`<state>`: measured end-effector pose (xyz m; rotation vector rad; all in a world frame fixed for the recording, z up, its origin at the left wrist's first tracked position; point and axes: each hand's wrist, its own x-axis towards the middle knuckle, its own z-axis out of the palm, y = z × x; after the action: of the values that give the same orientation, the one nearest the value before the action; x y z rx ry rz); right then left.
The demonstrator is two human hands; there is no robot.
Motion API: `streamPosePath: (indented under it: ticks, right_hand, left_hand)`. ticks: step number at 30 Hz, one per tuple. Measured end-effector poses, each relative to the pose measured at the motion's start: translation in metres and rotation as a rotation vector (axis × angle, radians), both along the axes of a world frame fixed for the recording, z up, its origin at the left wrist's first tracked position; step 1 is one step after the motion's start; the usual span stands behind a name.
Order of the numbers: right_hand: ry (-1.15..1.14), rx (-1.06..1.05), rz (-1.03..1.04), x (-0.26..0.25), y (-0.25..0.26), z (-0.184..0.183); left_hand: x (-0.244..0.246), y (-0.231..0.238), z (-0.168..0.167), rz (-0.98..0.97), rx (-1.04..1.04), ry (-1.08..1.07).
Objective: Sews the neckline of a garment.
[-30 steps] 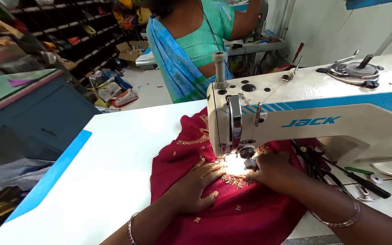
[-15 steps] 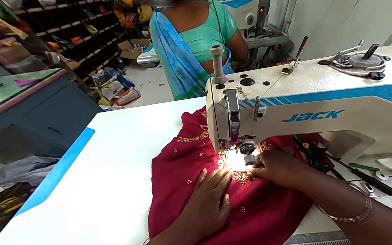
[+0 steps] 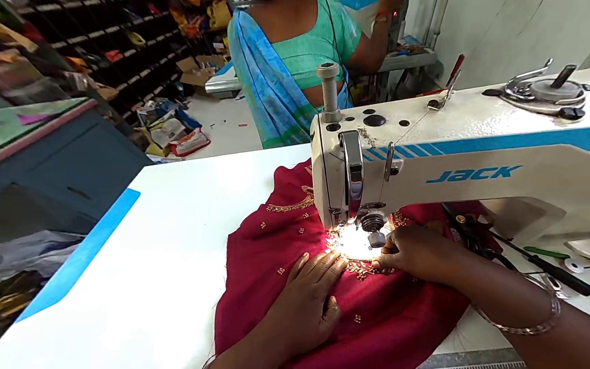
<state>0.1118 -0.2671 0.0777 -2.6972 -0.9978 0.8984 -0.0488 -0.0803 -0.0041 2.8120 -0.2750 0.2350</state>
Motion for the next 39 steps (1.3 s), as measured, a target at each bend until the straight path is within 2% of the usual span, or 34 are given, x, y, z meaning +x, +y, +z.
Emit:
streamPosePath:
  ticks: [14, 36, 39]
  right_hand:
    - [-0.030, -0.031, -0.049, -0.001, 0.005, -0.001]
    - [-0.079, 0.035, -0.086, 0.002, 0.009, -0.011]
    - [-0.075, 0.022, -0.090, 0.003, 0.009, -0.012]
  left_hand:
    - [0.005, 0.010, 0.007, -0.049, -0.032, 0.105]
    - [0.026, 0.036, 0.003, -0.157, -0.052, 0.058]
    - [0.028, 0.029, 0.016, -0.102, -0.053, 0.178]
